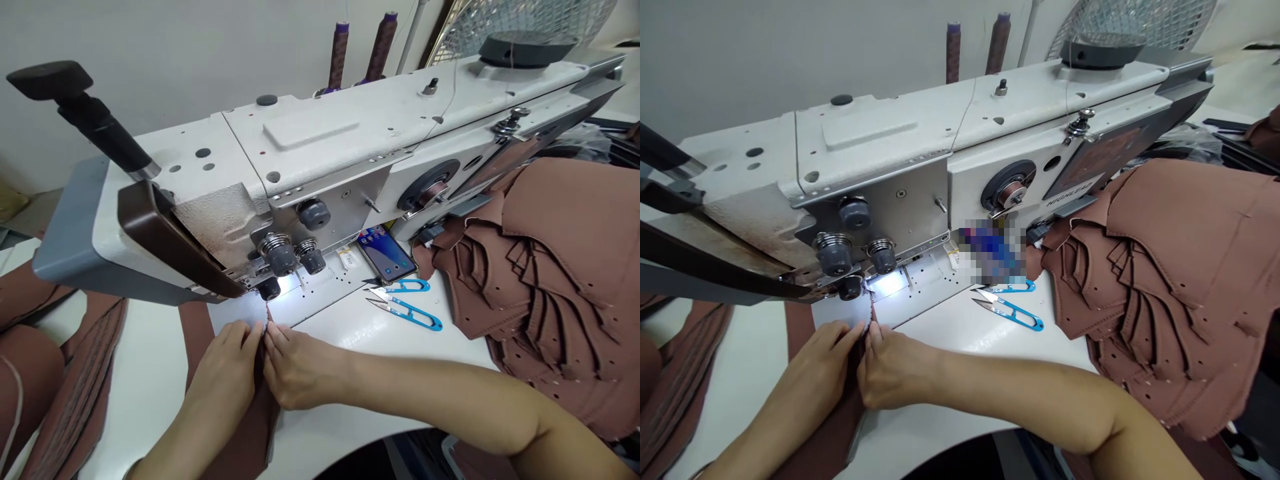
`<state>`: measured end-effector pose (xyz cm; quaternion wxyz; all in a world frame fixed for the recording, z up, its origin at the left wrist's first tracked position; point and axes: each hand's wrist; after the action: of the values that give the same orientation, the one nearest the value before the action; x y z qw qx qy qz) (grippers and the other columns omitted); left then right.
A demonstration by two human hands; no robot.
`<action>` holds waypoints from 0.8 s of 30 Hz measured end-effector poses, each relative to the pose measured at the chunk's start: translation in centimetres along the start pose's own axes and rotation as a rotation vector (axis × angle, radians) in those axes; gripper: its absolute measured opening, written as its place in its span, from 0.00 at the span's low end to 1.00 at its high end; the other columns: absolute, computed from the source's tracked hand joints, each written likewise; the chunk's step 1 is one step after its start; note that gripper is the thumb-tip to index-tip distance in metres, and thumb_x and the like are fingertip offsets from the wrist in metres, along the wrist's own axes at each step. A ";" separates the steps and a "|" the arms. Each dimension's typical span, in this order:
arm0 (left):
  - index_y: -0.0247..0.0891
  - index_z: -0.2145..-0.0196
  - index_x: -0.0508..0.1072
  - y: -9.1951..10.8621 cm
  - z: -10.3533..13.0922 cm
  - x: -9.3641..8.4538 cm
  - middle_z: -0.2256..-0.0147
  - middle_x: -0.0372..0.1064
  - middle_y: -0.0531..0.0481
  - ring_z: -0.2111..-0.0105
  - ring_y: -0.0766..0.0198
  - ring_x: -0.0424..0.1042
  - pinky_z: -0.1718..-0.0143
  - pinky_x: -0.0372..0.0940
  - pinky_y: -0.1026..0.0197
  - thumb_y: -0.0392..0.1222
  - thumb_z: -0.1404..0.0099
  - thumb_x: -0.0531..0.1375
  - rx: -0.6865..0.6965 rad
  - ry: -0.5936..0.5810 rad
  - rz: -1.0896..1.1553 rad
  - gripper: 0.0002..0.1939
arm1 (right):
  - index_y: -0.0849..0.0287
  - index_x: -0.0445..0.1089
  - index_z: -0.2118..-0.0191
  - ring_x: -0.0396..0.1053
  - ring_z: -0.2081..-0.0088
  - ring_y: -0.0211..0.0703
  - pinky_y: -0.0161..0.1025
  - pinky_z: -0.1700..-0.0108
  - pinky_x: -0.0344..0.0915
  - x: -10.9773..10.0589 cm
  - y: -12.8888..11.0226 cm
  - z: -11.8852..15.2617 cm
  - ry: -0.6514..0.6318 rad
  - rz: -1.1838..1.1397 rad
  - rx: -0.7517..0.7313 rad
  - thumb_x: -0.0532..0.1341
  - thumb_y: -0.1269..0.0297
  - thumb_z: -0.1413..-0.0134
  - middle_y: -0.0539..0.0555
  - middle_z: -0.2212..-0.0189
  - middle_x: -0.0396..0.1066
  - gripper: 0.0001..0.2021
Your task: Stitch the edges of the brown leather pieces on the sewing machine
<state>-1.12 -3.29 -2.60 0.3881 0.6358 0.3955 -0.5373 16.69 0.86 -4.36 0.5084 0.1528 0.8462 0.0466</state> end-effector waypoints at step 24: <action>0.31 0.55 0.70 -0.6 -3.7 0.6 0.62 0.67 0.43 0.61 0.57 0.66 0.57 0.67 0.53 0.26 0.36 0.46 -0.090 -0.117 -0.029 0.18 | 0.85 0.69 0.54 0.71 0.51 0.63 0.59 0.49 0.67 1.4 1.1 -0.3 -0.097 0.061 0.056 0.49 0.77 0.39 0.81 0.54 0.69 0.16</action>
<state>-0.26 0.38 -2.84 0.4310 0.5792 0.4053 -0.5608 16.07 2.36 -5.11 0.5426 0.1949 0.8164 0.0310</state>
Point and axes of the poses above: each hand's wrist, its own z-axis away from the middle knuckle, its own x-axis out of the palm, y = z × x
